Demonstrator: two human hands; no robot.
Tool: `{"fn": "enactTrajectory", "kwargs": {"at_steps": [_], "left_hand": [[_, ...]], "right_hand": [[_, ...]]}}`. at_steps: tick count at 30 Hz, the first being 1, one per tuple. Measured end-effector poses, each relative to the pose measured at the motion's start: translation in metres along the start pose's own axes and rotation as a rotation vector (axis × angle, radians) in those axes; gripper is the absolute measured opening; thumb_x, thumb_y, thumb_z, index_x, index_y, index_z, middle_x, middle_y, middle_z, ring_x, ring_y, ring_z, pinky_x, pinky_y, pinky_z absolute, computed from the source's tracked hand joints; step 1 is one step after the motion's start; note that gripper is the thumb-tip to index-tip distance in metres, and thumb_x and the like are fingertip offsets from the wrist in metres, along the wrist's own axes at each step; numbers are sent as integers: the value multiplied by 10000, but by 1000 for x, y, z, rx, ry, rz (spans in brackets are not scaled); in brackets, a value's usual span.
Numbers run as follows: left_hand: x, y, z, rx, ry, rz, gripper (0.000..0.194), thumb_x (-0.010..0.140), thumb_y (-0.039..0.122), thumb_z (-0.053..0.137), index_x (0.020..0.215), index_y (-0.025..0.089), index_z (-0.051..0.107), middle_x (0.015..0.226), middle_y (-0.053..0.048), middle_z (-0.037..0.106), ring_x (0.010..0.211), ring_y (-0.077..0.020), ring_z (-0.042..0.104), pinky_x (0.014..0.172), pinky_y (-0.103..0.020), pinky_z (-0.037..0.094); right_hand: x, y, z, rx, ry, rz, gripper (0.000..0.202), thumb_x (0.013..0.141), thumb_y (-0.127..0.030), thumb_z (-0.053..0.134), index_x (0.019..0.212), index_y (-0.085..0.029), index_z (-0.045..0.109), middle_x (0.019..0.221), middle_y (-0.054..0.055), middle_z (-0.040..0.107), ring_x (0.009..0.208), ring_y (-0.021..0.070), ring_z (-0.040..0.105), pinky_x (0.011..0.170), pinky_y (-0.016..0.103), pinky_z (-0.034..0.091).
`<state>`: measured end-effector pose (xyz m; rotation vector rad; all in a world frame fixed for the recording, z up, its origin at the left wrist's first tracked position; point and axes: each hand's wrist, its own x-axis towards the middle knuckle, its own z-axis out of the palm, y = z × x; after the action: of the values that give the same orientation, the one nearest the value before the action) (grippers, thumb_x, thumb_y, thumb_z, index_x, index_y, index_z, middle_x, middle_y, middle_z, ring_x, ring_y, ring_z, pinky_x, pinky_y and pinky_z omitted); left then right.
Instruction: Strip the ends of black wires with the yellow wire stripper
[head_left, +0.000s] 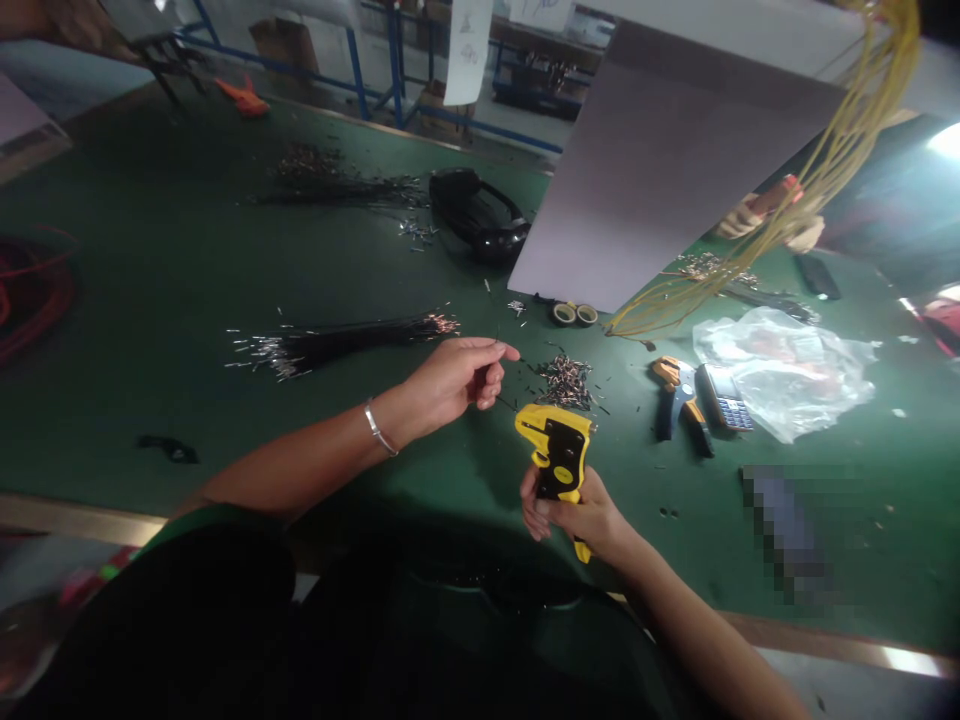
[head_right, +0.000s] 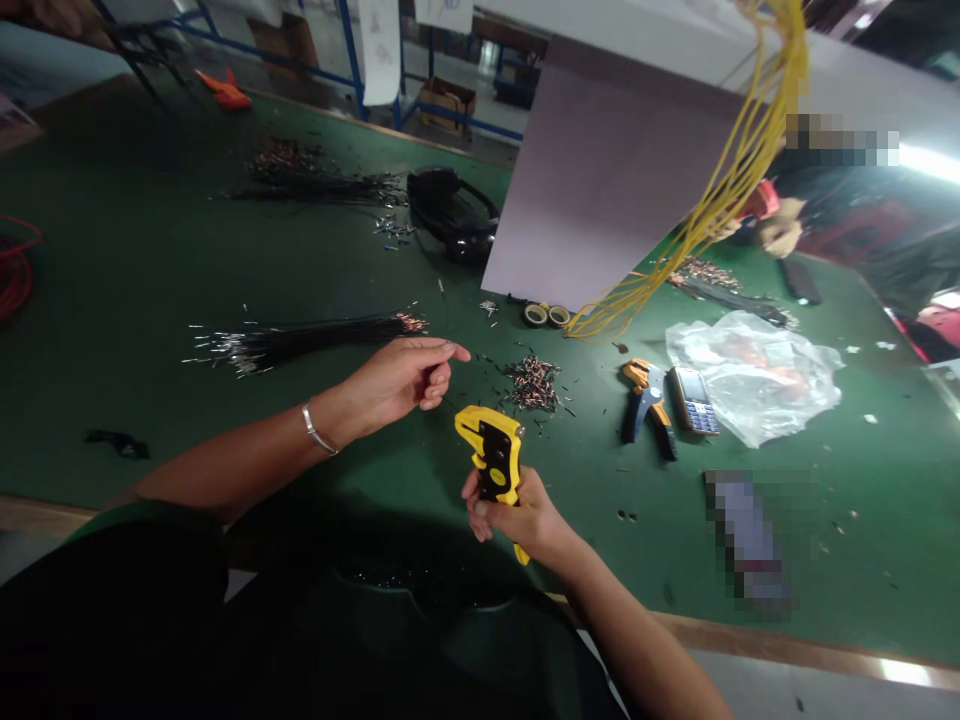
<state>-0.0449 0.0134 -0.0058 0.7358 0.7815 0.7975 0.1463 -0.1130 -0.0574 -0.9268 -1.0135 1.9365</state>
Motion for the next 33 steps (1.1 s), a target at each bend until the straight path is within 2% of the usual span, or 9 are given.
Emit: {"fn": "enactTrajectory", "kwargs": {"at_steps": [4,7,11,13,15,18,20,33], "left_hand": [[0,3,0,122,-8,113,176,919,236,516,916,123,651,555,-3,540,484,-90,515,445,-221,317],[-1,8,-1,175,-26,170,213,933,270,504,978,124,652,632,-29,615,580,-98,572,544,-219,402],[-5,12,1,92,-131,145,234,948,282,478,1042,141,640,625,-17,614,608,-116,590,681,-285,482],[-7,12,2,33,-190,126,228,951,272,472,1048,153,641,578,5,577,566,-114,568,689,-306,491],[-7,12,3,0,-208,125,209,949,254,478,1023,158,648,504,35,499,481,-95,492,610,-278,466],[-7,10,4,-7,-189,123,184,945,222,487,964,153,656,429,72,353,394,-64,327,466,-220,342],[-8,10,4,-2,-187,120,174,941,209,493,937,148,656,425,82,301,386,-55,267,433,-207,272],[-9,10,3,87,-204,141,156,921,183,515,926,130,662,451,90,281,386,-37,214,408,-199,191]], "right_hand": [[3,5,0,-131,86,-16,186,726,-248,719,823,-143,600,576,-22,534,468,109,493,479,274,420],[4,6,0,-242,147,-2,193,694,-247,712,806,-154,585,595,-20,536,482,111,495,490,271,416],[3,7,1,-374,194,19,182,678,-253,678,803,-164,580,607,-14,539,509,118,494,506,270,400],[4,6,3,-418,197,24,168,676,-256,660,791,-168,575,607,-12,533,522,122,487,508,268,390],[5,5,6,-461,191,18,143,677,-248,642,771,-172,567,601,-15,520,529,119,474,517,266,387],[6,4,9,-533,182,4,108,676,-221,614,758,-174,559,597,-23,504,531,113,459,522,259,381],[7,4,10,-579,170,1,97,672,-201,594,758,-175,556,601,-26,498,529,109,453,519,252,376],[9,15,10,-753,125,-78,110,638,-119,486,711,-191,524,585,-43,470,506,96,416,489,225,337]]}}
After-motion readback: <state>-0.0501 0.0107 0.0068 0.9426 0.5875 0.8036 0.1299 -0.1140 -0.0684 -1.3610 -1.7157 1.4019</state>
